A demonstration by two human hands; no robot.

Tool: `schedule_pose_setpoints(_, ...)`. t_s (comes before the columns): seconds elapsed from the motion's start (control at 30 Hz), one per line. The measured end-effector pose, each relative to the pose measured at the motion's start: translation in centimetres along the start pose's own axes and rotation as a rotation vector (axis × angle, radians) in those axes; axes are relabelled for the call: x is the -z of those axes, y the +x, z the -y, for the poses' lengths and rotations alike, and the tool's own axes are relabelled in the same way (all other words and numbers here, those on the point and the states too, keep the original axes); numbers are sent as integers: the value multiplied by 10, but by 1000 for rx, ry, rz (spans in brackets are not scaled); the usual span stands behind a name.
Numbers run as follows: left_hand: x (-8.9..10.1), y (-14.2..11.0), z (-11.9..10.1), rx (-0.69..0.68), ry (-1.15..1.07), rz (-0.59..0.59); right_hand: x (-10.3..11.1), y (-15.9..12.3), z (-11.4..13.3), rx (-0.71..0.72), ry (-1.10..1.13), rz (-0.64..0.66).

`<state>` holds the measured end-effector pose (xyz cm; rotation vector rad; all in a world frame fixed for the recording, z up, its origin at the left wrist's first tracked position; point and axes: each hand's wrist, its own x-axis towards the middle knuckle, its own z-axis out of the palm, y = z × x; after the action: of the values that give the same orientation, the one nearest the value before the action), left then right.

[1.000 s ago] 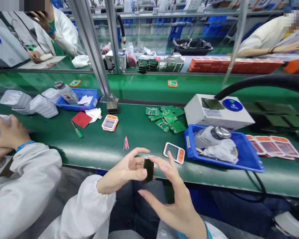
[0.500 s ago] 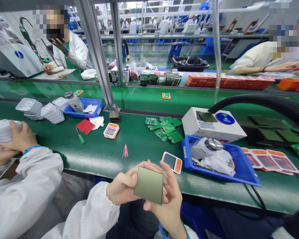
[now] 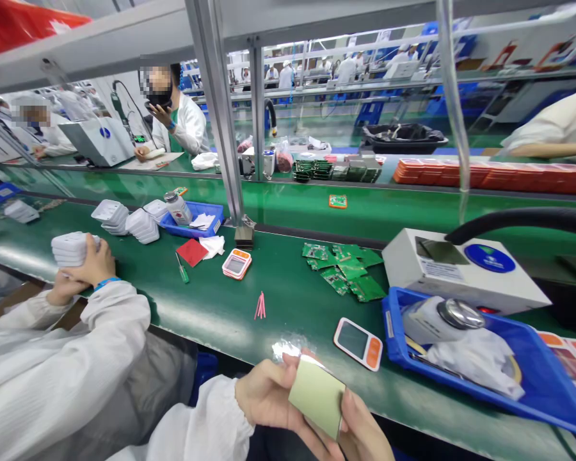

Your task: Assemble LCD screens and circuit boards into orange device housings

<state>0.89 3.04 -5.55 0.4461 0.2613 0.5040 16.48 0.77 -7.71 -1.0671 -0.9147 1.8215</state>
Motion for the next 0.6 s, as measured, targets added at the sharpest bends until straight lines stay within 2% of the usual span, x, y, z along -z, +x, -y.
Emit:
schedule_pose_setpoints(0.07, 1, 0, 0, 17, 28, 27, 5, 4, 1, -72, 99, 65)
schedule_pose_setpoints(0.13, 1, -2, 0, 35, 49, 7, 6, 6, 0, -44, 167, 69)
schedule_pose_setpoints(0.3, -8, -4, -6, 25, 145, -112, 13, 7, -8, -78, 244, 39)
schedule_pose_setpoints(0.37, -14, -5, -12, 66, 290, -186, 19, 7, -8, -70, 281, -2)
schedule_pose_setpoints(0.4, -16, -6, -17, 71, 442, -270, 21, 8, -7, -60, 296, -25)
schedule_pose_setpoints(0.47, -17, -11, -33, 3, 811, -526, 26, 9, -3, -39, 343, -101)
schedule_pose_setpoints(0.53, -14, -19, -57, -146, 1113, -835, 30, 9, 3, -14, 407, -195)
schedule_pose_setpoints(0.6, -6, -27, -87, -297, 1277, -1126, 35, 6, 8, 6, 440, -235)
